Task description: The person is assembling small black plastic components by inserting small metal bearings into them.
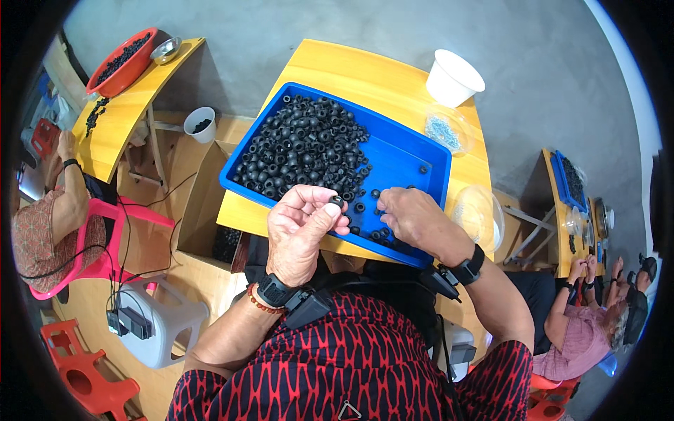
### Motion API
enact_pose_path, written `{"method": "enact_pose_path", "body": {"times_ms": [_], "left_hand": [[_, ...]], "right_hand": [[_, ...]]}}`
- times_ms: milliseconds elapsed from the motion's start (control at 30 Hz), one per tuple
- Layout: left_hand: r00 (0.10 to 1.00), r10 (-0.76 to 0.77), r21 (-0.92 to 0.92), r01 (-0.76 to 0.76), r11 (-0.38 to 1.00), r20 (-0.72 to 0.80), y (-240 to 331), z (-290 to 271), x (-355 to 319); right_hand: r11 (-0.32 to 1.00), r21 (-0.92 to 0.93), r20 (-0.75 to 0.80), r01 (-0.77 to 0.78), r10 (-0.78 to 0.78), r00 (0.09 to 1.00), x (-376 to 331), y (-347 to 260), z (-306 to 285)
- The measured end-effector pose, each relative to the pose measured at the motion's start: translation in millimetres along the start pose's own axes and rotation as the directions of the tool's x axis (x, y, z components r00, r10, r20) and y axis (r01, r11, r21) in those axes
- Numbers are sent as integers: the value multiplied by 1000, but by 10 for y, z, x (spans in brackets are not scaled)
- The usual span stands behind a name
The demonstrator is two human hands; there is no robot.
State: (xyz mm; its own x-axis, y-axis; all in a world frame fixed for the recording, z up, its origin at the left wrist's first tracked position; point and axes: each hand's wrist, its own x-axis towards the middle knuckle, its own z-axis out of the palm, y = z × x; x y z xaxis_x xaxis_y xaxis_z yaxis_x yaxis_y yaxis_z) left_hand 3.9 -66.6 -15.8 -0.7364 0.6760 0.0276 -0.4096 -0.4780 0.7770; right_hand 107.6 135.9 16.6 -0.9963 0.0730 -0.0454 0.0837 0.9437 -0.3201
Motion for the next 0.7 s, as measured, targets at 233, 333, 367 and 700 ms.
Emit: {"method": "enact_pose_path", "body": {"times_ms": [233, 333, 367, 700], "left_hand": [[1000, 11, -23, -10, 1000, 30, -7, -9, 2], [998, 1, -23, 0, 1000, 70, -22, 36, -21], [996, -14, -25, 16, 1000, 90, -24, 56, -41], [986, -70, -9, 72, 997, 152, -131, 197, -154]], "right_hand": [[883, 463, -82, -74, 126, 989, -246, -258, -190], [642, 744, -12, -184, 288, 957, -350, -334, -196], [567, 811, -15, -145, 269, 963, -376, -344, -190], [617, 787, -181, -25, 270, 946, -367, -526, -182]]}}
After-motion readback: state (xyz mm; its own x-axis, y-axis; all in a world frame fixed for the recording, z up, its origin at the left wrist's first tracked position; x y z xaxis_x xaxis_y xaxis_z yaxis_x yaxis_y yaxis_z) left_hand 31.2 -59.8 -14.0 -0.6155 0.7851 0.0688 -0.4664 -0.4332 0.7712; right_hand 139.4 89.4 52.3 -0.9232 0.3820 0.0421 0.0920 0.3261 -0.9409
